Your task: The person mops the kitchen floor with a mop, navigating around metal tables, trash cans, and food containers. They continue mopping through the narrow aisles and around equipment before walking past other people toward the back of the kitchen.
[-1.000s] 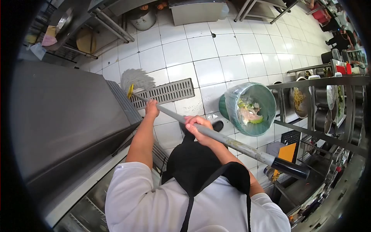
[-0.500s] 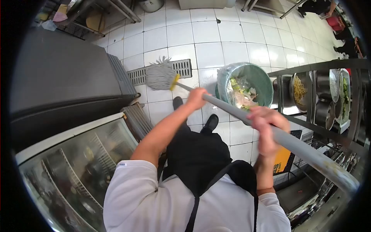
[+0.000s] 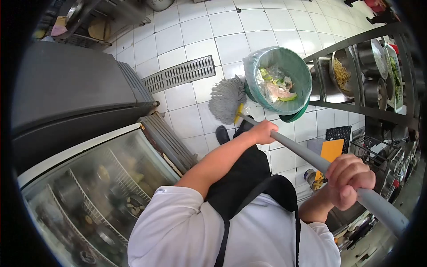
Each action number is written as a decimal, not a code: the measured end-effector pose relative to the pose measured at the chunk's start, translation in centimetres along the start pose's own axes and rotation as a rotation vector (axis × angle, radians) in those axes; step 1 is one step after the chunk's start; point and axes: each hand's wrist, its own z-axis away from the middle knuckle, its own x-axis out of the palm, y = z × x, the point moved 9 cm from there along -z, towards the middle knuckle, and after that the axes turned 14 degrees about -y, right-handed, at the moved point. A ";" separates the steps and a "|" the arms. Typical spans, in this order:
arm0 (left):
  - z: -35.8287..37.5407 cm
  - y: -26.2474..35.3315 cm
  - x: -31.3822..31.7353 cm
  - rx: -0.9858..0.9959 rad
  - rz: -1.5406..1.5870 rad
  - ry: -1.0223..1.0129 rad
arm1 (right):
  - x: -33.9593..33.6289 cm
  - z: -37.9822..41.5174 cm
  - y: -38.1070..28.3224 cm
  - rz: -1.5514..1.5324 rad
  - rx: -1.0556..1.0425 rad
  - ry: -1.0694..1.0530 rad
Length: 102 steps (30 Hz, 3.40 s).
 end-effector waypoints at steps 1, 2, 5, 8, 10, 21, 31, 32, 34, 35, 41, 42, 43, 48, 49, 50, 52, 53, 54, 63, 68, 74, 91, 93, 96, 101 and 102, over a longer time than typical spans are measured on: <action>1.7 0.1 -0.8 0.046 -0.017 0.038 | 0.9 0.1 0.2 -0.064 -0.018 0.052; 3.5 -0.4 -1.4 0.021 -0.031 0.042 | 1.9 0.2 0.5 -0.083 -0.025 0.049; 9.1 -2.6 -3.6 -0.055 -0.029 0.123 | 5.3 1.5 1.7 -0.159 -0.020 0.018; 15.5 -6.6 -5.1 -0.110 -0.095 0.190 | 9.9 3.9 3.5 -0.264 0.056 -0.068; 19.5 -8.7 -6.4 -0.161 -0.170 0.174 | 13.1 6.3 5.5 -0.313 0.078 -0.137; 25.2 -18.3 -3.7 -0.664 -0.372 0.412 | 11.6 19.5 12.4 -0.365 0.585 0.057; 4.8 -4.8 12.4 -0.292 -0.325 0.211 | -6.3 25.6 -4.1 0.122 0.418 0.222; 2.7 -3.6 14.8 -0.290 -0.264 0.112 | -7.9 26.2 -6.2 0.163 0.417 0.261; -0.7 0.0 19.8 -0.306 -0.257 0.011 | -10.9 27.7 -10.6 0.253 0.407 0.348; -2.2 2.0 22.5 -0.279 -0.223 -0.048 | -12.1 28.7 -12.7 0.297 0.399 0.394; -6.8 9.7 41.0 0.002 -0.122 -0.469 | -15.5 36.3 -24.7 0.612 0.407 0.622; -7.2 11.5 43.4 0.069 -0.119 -0.560 | -15.4 37.6 -26.0 0.610 0.387 0.647; -7.5 13.3 45.5 0.138 -0.115 -0.650 | -15.2 38.8 -27.3 0.611 0.364 0.671; -7.3 17.1 53.8 0.264 -0.131 -1.337 | -12.6 45.8 -31.2 0.609 0.284 0.963; -6.8 17.6 54.4 0.280 -0.163 -1.455 | -11.4 46.9 -31.8 0.648 0.275 0.982; -6.5 18.0 55.0 0.298 -0.199 -1.569 | -10.2 48.3 -32.4 0.701 0.253 1.101; -5.8 18.9 55.8 0.353 -0.343 -1.697 | -7.1 50.8 -33.4 0.804 0.211 1.338; -5.4 18.9 56.2 0.381 -0.413 -1.756 | -5.8 51.5 -33.5 0.845 0.197 1.374; -5.3 18.3 56.8 0.417 -0.430 -1.772 | -4.6 52.1 -33.2 0.868 0.186 1.415; -8.2 12.1 56.7 0.582 -0.622 -1.804 | 1.2 54.1 -26.9 0.980 -0.053 1.523; -18.6 8.0 53.1 0.397 -0.889 -1.308 | -0.8 56.6 -18.1 1.030 0.165 1.504; -20.1 8.6 48.2 0.438 -0.821 -1.182 | -2.9 55.5 -11.7 0.871 0.312 1.463; -0.1 18.6 42.6 0.799 -0.244 -1.434 | 2.1 39.0 -29.1 0.819 -0.058 1.063; -1.3 18.0 42.1 0.839 -0.322 -1.430 | 1.9 38.0 -28.0 0.871 -0.050 1.093; -4.6 17.4 40.7 0.877 -0.351 -1.389 | 1.2 36.6 -25.5 0.907 -0.037 1.039; -14.5 14.7 41.2 0.830 -0.367 -1.288 | -4.2 37.8 -21.1 0.978 -0.069 0.993; -17.0 13.7 41.7 0.806 -0.418 -1.258 | -5.3 39.1 -19.7 0.968 -0.161 1.072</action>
